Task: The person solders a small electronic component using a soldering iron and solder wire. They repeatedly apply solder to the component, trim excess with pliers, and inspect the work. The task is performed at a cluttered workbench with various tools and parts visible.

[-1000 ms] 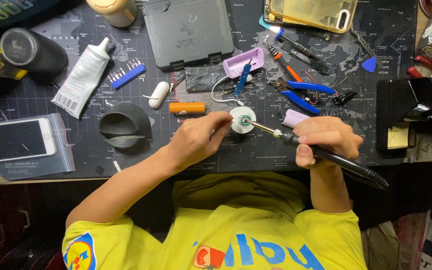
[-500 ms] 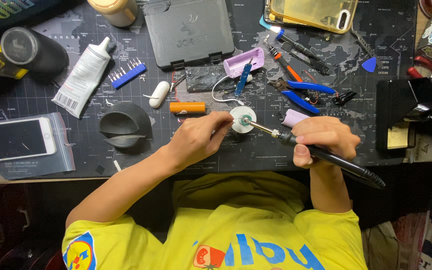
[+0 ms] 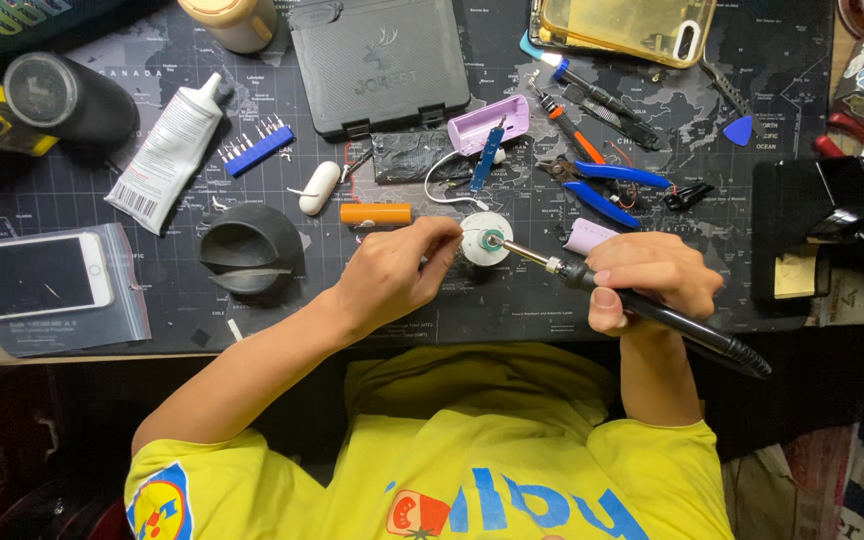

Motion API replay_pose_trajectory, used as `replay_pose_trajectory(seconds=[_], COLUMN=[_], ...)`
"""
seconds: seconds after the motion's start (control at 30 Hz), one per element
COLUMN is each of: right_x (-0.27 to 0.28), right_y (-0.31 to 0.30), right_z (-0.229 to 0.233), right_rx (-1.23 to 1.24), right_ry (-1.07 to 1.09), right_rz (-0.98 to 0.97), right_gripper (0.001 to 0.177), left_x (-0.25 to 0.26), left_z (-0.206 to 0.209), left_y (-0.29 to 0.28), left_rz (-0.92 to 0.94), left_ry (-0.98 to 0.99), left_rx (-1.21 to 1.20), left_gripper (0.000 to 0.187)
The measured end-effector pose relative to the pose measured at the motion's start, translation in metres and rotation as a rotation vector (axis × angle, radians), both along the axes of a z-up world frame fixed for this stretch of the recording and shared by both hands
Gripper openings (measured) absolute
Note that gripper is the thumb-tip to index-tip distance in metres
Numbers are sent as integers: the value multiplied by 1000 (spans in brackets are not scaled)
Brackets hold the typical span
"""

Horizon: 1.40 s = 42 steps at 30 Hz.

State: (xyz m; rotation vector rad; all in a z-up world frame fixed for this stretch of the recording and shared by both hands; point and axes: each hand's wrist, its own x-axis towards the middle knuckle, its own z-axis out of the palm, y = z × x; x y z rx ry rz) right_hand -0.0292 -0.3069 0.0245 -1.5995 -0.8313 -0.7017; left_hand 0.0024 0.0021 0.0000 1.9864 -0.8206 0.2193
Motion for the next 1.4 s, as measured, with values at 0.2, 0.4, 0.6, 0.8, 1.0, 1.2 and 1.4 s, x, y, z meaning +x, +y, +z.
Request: replay_pose_trajectory(seconds=[0.2, 0.4, 0.6, 0.8, 1.0, 1.2, 1.4], right_x=[2, 2, 0, -4, -44, -37, -54], right_y=[-5, -2, -5, -14, -159, -78, -153], right_z=[0, 2, -13, -2, -110, 3, -94], right_rx=[-16, -10, 10, 377, 942, 535, 724], right_ry=[-33, -32, -39, -98, 16, 15, 125], right_rz=[15, 19, -10, -304, -346, -599, -647], right_gripper=[16, 16, 15, 39, 50, 36, 85], left_x=[2, 2, 3, 9, 15, -7, -17], left_z=[5, 3, 4, 3, 14, 4, 32], left_y=[-1, -1, -2, 5, 12, 35, 76], left_rz=[0, 12, 31, 32, 104, -31, 169], left_ry=[6, -1, -17, -120, -30, 45, -25], left_rx=[-11, -10, 5, 81, 70, 19, -96], left_gripper=[20, 18, 17, 10, 22, 46, 16])
